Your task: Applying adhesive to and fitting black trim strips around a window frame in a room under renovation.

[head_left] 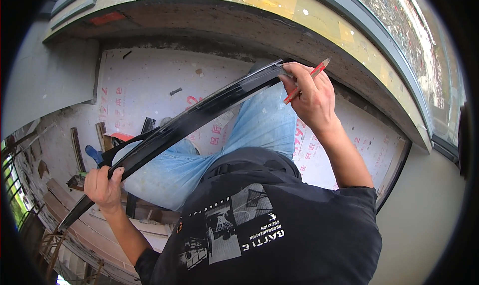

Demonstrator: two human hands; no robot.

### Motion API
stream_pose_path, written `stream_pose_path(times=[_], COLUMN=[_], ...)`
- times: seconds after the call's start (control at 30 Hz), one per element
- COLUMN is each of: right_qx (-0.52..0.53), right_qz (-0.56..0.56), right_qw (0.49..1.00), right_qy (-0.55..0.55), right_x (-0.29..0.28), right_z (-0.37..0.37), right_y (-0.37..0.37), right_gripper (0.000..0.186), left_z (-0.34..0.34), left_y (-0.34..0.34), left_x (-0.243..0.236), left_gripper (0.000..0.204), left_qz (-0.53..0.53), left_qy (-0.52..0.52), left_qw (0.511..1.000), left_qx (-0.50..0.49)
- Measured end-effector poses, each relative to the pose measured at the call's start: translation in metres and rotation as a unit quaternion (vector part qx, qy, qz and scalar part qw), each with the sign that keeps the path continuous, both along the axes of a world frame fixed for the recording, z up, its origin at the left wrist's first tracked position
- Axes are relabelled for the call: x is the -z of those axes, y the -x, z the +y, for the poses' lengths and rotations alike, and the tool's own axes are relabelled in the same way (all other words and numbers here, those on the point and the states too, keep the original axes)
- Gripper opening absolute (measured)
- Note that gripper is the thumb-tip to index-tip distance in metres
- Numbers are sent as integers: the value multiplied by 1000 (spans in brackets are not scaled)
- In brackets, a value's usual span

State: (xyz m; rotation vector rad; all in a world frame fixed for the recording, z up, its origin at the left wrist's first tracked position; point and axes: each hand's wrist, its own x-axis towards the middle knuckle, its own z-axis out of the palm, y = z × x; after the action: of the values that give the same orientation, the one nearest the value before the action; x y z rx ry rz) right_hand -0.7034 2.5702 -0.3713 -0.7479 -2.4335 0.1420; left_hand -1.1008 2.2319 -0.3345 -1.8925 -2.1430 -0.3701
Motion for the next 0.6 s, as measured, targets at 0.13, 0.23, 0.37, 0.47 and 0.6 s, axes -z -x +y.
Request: stream_pose_path(times=[0.13,0.23,0.37,0.47,0.6], right_qx=[-12,-20,-12,-2,0], right_qz=[-37,-60,-58,-54,-53], right_qw=[998,997,997,997,997], right_qy=[-44,-46,-57,-61,-58], right_x=[-4,-4,-9,-12,-14], right_z=[6,8,5,4,2], right_y=[6,8,13,15,17], right_gripper=[24,20,17,17,17], left_z=[0,1,0,-2,-4], left_y=[0,-1,0,1,-1], left_x=[-2,-4,-3,-3,-4], left_gripper=[44,43,43,43,43], left_qz=[-3,2,6,1,-1], left_qy=[0,0,-7,-6,-10], left_qw=[1000,1000,1000,1000,1000], left_qx=[3,4,9,5,7])
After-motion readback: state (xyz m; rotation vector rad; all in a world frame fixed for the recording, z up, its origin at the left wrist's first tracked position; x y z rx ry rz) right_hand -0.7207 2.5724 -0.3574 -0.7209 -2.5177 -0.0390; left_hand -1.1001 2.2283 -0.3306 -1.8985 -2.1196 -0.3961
